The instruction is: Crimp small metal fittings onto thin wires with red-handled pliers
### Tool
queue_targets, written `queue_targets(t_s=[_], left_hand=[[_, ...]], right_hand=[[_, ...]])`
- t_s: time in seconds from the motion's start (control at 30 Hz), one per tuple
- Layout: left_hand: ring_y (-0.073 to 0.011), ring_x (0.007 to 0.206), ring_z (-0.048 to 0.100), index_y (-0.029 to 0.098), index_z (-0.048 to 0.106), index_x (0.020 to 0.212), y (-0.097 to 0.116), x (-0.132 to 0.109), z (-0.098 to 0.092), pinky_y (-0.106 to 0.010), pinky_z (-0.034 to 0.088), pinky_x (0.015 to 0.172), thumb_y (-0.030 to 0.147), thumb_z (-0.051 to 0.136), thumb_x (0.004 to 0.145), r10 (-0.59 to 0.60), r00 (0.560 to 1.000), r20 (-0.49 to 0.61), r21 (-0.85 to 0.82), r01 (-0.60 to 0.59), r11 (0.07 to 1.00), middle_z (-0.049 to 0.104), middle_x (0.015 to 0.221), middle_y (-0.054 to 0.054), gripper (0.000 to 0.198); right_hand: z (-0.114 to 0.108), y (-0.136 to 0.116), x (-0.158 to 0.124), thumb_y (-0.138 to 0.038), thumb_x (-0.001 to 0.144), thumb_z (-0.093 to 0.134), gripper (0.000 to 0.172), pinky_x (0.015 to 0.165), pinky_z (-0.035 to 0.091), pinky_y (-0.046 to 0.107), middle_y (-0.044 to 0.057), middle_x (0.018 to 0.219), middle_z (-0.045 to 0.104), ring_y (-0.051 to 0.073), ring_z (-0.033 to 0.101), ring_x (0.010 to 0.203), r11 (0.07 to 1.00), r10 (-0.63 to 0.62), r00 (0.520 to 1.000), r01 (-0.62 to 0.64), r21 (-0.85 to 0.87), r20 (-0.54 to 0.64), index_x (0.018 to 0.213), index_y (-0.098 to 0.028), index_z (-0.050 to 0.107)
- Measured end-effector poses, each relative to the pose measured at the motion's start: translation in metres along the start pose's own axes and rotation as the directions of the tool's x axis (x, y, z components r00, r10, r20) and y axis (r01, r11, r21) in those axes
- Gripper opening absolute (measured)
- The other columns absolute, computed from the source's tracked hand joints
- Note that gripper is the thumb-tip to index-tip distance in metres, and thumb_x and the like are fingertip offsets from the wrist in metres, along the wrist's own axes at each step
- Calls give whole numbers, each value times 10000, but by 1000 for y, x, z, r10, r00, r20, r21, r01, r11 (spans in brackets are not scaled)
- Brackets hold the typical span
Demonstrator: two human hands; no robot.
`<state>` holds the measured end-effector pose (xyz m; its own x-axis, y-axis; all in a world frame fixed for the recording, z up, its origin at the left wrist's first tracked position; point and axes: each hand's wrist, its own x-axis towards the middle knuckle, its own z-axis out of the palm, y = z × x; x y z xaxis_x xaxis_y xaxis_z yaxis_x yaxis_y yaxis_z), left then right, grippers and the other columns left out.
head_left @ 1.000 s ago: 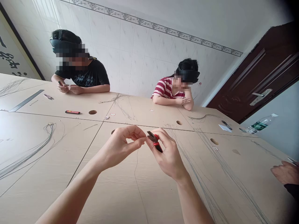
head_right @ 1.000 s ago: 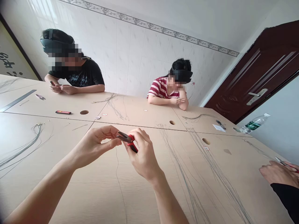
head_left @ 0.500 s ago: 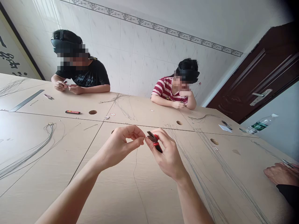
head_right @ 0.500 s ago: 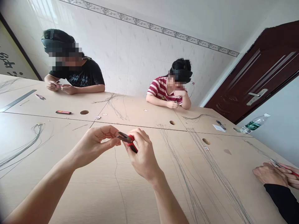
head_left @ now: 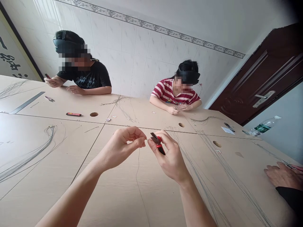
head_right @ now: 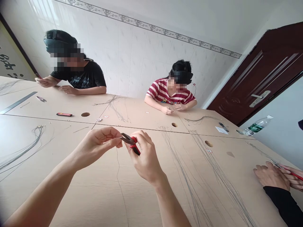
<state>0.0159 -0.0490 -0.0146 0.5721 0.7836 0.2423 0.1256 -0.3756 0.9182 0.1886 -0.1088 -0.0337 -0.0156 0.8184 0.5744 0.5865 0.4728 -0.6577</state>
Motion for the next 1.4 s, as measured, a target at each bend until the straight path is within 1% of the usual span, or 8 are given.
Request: queue_targets(t_s=[0.57, 0.83, 0.93, 1.07, 1.13, 1.2, 1.3, 1.4], left_hand=[[-151, 754, 632, 181, 662, 828, -1, -2, 0, -275, 499, 706, 299, 562, 903, -8, 1000, 7, 10, 8, 1000, 657, 745, -5, 172], [-158, 789, 621, 178, 649, 864, -1, -1, 1, -299, 493, 760, 337, 556, 927, -11, 999, 30, -70, 13, 997, 657, 775, -16, 195], [-179, 871, 637, 185, 639, 928, 1, 0, -1, -356, 474, 894, 407, 527, 950, -31, 995, 99, -180, 48, 982, 686, 840, -34, 249], [-219, 990, 648, 180, 621, 1031, -2, 1, 3, -428, 418, 1011, 469, 541, 936, -85, 944, 317, -323, 192, 927, 713, 976, -84, 315], [-191, 869, 656, 175, 603, 1071, -4, 2, 7, -391, 461, 927, 459, 570, 921, -102, 913, 394, -364, 257, 895, 706, 869, -60, 323], [-136, 675, 600, 177, 591, 1068, -7, 3, 11, -305, 477, 742, 455, 598, 906, -145, 889, 435, -394, 333, 857, 654, 717, -3, 322], [-77, 485, 386, 166, 606, 959, -8, 3, 17, -220, 310, 508, 472, 602, 900, -181, 846, 501, -422, 421, 803, 522, 547, 57, 312], [-69, 447, 205, 148, 620, 841, -7, 1, 22, -249, 139, 462, 496, 539, 931, -133, 837, 530, -444, 408, 798, 429, 469, 73, 369]], right_hand=[[1, -1, -1, -207, 935, 525, 95, 704, 427, 281, 9, 840, 555, 146, 519, 778, 1000, 10, 1000, -10, 11, 6, 842, -216, 543], [1, -1, 0, -208, 934, 523, 117, 712, 431, 284, 13, 843, 562, 148, 528, 787, 1000, 6, 1000, -6, 16, -15, 817, -216, 523], [1, 0, 1, -249, 938, 529, 135, 691, 431, 279, 8, 817, 552, 144, 525, 756, 999, 29, 999, -27, 44, -38, 806, -218, 526], [-1, 3, 1, -313, 932, 547, 165, 677, 422, 272, -5, 771, 530, 135, 499, 709, 985, 104, 992, -93, 144, -73, 798, -219, 522], [-4, 5, 2, -344, 926, 555, 192, 661, 408, 268, -15, 740, 509, 129, 467, 677, 969, 158, 984, -138, 204, -82, 786, -217, 523], [-6, 8, 3, -376, 915, 567, 224, 634, 390, 264, -25, 701, 475, 123, 432, 644, 947, 223, 969, -191, 257, -103, 766, -213, 527], [-8, 15, 5, -423, 888, 597, 250, 622, 392, 265, -21, 697, 477, 127, 438, 646, 898, 327, 932, -255, 360, -155, 773, -205, 553], [-8, 24, 8, -444, 861, 626, 270, 647, 418, 279, -3, 730, 519, 135, 474, 677, 814, 406, 898, -271, 513, -170, 774, -196, 564]])
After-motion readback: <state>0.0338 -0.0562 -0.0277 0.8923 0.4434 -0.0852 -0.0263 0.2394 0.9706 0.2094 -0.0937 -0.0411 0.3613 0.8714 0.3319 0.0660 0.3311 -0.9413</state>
